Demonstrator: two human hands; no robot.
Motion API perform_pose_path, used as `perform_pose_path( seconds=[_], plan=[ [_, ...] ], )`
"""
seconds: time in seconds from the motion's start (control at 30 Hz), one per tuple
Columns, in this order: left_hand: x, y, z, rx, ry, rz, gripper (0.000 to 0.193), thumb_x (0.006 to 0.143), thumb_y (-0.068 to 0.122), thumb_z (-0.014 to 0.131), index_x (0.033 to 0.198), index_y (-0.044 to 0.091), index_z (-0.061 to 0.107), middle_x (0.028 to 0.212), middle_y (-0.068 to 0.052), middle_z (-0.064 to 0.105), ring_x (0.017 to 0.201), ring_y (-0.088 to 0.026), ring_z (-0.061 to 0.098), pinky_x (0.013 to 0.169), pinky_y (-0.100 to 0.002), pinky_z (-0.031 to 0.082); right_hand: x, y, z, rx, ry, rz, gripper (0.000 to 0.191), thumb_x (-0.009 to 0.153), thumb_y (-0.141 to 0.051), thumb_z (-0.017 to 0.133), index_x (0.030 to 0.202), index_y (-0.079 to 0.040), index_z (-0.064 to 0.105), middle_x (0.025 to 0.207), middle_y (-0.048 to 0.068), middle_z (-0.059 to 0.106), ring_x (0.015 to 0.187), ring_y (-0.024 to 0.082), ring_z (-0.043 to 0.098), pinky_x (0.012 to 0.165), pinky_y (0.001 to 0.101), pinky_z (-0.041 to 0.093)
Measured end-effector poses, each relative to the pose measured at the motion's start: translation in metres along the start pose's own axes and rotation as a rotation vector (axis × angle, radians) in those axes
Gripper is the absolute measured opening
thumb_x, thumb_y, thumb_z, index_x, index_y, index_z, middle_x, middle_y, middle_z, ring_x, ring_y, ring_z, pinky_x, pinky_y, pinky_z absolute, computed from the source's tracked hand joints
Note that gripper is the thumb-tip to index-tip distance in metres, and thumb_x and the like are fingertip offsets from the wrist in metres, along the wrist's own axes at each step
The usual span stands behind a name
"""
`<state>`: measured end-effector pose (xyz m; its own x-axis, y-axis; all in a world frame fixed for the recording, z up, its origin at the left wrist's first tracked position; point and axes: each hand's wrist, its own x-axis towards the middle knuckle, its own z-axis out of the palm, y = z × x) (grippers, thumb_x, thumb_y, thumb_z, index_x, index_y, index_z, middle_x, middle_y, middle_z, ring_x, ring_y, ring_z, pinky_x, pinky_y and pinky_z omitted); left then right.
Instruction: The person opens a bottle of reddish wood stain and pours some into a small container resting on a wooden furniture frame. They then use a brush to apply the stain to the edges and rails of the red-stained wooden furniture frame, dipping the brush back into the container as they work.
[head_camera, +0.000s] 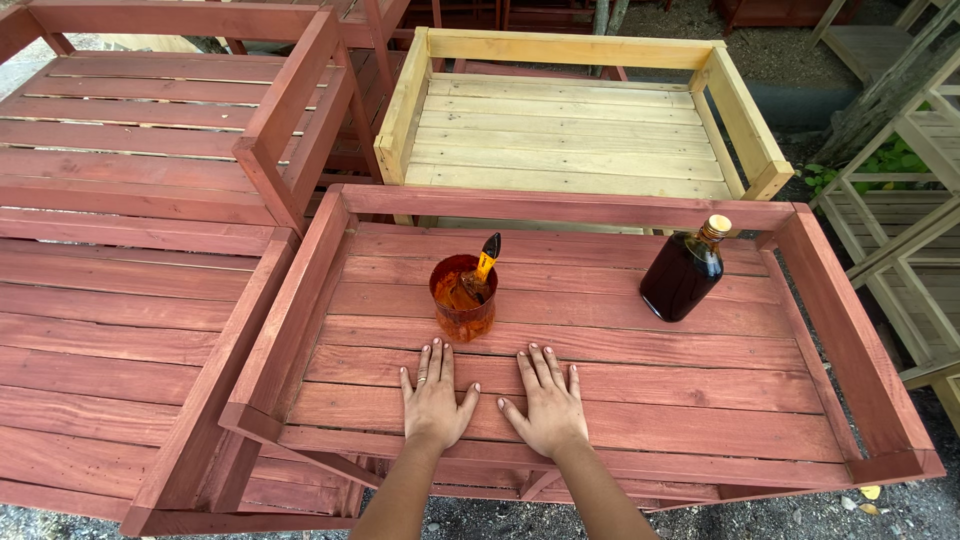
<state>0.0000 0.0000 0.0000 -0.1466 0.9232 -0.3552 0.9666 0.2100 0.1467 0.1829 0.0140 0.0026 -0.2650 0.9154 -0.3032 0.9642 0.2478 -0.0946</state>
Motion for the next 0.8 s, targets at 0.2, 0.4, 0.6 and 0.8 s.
perform_pose_path(
  seconds=[0.2,0.4,0.6,0.8],
  plan=[
    [0.000,0.003,0.006,-0.008,0.013,0.008,0.086,0.100,0.060,0.034,0.163,0.012,0.001,0.173,-0.002,-0.004,0.158,-0.018,-0.004,0.127,-0.053,-0.001,0.001,0.005,0.008,-0.011,0.009,0.001,0.087,0.097,-0.072,0.031,0.163,-0.021,0.008,0.171,0.002,0.002,0.157,0.021,-0.001,0.127,0.0515,0.001],
    [0.001,0.005,0.014,-0.018,0.011,0.008,0.086,0.100,0.060,0.034,0.163,0.012,0.001,0.172,-0.002,-0.003,0.158,-0.018,-0.004,0.127,-0.053,-0.001,0.001,0.010,0.015,-0.016,0.015,0.002,0.087,0.096,-0.072,0.031,0.163,-0.021,0.007,0.171,0.002,0.002,0.157,0.020,0.000,0.127,0.0511,0.001],
    [-0.005,0.010,0.024,-0.032,0.013,0.022,0.085,0.101,0.059,0.035,0.163,0.012,0.002,0.172,-0.004,-0.004,0.158,-0.019,-0.003,0.127,-0.054,-0.002,-0.008,0.015,0.020,-0.010,0.023,0.005,0.088,0.096,-0.072,0.031,0.163,-0.021,0.007,0.171,0.002,0.003,0.157,0.020,0.001,0.127,0.0509,0.002],
    [-0.019,0.017,0.027,-0.057,0.022,0.048,0.084,0.101,0.057,0.037,0.163,0.012,0.003,0.172,-0.005,-0.003,0.158,-0.020,-0.003,0.126,-0.054,-0.003,-0.025,0.016,0.015,-0.024,0.039,-0.010,0.088,0.096,-0.072,0.031,0.163,-0.020,0.007,0.171,0.003,0.002,0.157,0.022,0.000,0.126,0.0522,0.002]
  ],
)
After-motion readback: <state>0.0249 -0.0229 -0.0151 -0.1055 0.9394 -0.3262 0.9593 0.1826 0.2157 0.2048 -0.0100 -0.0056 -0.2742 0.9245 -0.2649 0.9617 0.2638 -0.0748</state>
